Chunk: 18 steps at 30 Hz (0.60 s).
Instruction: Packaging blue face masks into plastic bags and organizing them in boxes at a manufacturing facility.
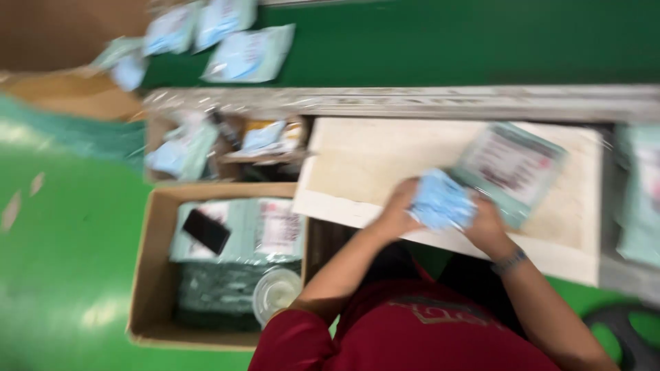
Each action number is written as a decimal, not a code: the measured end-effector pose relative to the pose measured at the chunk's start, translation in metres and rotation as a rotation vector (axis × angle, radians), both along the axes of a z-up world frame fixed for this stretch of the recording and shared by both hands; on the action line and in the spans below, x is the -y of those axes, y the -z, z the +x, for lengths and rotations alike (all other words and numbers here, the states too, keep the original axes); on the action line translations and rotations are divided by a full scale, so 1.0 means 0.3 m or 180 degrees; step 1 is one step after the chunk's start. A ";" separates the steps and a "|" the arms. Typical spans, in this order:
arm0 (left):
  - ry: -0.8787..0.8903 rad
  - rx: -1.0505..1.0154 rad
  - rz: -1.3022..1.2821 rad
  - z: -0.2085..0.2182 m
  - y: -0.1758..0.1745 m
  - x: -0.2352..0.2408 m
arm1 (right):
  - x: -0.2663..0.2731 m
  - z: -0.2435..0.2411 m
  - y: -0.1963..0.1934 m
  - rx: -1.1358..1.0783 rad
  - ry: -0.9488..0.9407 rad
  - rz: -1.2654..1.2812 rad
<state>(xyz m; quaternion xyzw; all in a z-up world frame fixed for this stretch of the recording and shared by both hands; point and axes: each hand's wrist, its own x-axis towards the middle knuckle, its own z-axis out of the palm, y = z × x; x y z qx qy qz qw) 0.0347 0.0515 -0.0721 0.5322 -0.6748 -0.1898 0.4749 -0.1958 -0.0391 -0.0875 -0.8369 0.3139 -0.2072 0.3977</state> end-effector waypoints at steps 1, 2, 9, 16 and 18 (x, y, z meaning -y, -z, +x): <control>0.0014 0.0227 -0.0059 -0.004 0.005 -0.006 | 0.011 -0.017 0.033 0.0829 0.0197 0.0396; 0.0030 0.0454 -0.0104 -0.005 0.013 -0.010 | 0.028 -0.032 0.069 0.1641 0.0389 0.0833; -0.0260 0.1075 0.0340 0.052 0.014 0.031 | 0.013 0.037 -0.142 -0.0047 -0.0625 -0.0436; -0.0049 0.1314 0.0436 0.052 0.001 0.013 | 0.008 0.033 -0.055 -0.0277 0.0053 -0.1327; -0.0068 0.1432 0.0614 0.017 0.032 -0.017 | -0.006 -0.012 -0.023 -0.0542 0.0003 -0.1662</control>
